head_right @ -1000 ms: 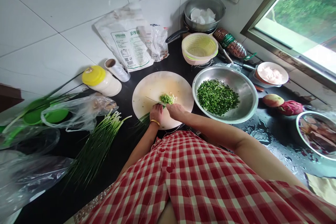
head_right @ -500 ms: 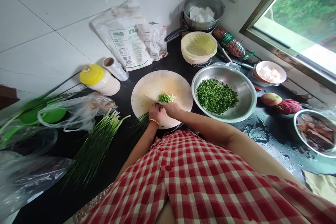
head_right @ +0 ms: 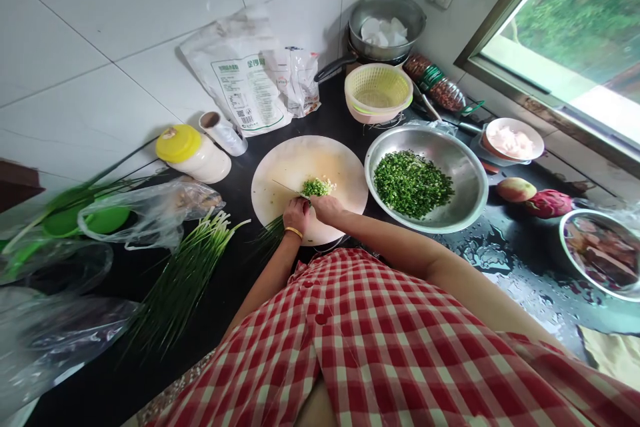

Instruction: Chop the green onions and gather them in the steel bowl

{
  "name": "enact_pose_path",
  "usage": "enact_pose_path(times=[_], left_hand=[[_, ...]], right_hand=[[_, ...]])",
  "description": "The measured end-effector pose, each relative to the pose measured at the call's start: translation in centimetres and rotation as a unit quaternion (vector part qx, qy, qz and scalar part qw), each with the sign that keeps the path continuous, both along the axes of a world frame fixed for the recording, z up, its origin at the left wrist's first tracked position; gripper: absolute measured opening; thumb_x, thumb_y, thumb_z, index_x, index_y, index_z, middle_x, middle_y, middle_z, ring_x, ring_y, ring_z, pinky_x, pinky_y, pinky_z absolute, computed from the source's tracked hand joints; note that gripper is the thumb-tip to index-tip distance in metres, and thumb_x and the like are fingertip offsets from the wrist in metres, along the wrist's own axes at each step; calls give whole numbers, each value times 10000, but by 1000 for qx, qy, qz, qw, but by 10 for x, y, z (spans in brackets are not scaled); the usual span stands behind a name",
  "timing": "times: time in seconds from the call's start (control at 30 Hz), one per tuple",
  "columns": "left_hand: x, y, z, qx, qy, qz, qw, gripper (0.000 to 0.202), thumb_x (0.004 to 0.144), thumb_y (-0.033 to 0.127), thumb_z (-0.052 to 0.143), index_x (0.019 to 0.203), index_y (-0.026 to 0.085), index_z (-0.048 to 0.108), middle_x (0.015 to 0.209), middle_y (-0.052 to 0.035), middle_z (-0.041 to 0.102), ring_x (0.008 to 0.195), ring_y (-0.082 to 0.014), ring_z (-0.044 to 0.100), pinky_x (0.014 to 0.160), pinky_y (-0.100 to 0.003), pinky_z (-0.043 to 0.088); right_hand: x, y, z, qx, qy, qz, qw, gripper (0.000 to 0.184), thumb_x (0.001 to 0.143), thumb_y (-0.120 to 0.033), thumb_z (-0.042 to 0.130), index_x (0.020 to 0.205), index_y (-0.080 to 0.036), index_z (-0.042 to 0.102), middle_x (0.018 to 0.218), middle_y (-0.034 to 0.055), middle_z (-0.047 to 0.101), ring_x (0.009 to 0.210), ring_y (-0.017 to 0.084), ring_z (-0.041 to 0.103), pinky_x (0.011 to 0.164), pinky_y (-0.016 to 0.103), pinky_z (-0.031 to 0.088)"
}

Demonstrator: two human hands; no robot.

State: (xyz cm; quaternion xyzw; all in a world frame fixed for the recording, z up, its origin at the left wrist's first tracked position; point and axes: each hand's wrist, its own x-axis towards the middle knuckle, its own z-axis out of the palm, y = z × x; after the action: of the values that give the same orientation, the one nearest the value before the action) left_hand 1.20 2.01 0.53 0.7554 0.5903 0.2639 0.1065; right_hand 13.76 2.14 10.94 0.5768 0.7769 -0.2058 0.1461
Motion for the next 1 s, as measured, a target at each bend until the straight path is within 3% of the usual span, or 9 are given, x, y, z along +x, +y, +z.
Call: enact_pose_path(times=[0.17,0.3,0.57,0.7,1.0], left_hand=[[-6,-11,11,1,35,-34,999,224,853,323,515,1027,213,605,1019,-107,620,948,-247,544,815,-383,421],[-7,-17,8,3,44,-42,998,269,862,236,487,1117,218,572,1095,-106,610,973,-239,540,822,-371,430],[-5,-15,7,15,23,-10,1000,222,867,172,464,1046,175,596,982,-100,630,900,-213,564,795,-326,449],[-5,-15,7,24,37,-10,999,199,871,170,452,984,181,616,956,-86,637,906,-214,560,793,-318,450],[-5,-17,4,41,59,-28,997,172,852,233,497,955,184,625,905,-88,628,886,-218,551,790,-337,455]], right_hand=[[4,5,-4,7,6,4,1000,332,842,-106,373,1144,-134,510,1000,156,653,967,256,609,755,336,457],[10,3,4,4,5,3,1000,365,840,-100,359,1175,-115,503,1024,168,642,987,262,598,773,343,447],[18,-23,19,18,-31,10,999,344,859,-106,356,1171,-155,494,966,121,658,891,217,629,711,279,454],[11,-23,21,11,-28,9,1000,303,847,-87,371,1100,-137,529,972,128,657,907,215,624,728,280,452],[-1,-8,0,10,-1,13,1000,328,864,-117,355,1156,-134,505,994,144,652,928,250,613,736,332,450]])
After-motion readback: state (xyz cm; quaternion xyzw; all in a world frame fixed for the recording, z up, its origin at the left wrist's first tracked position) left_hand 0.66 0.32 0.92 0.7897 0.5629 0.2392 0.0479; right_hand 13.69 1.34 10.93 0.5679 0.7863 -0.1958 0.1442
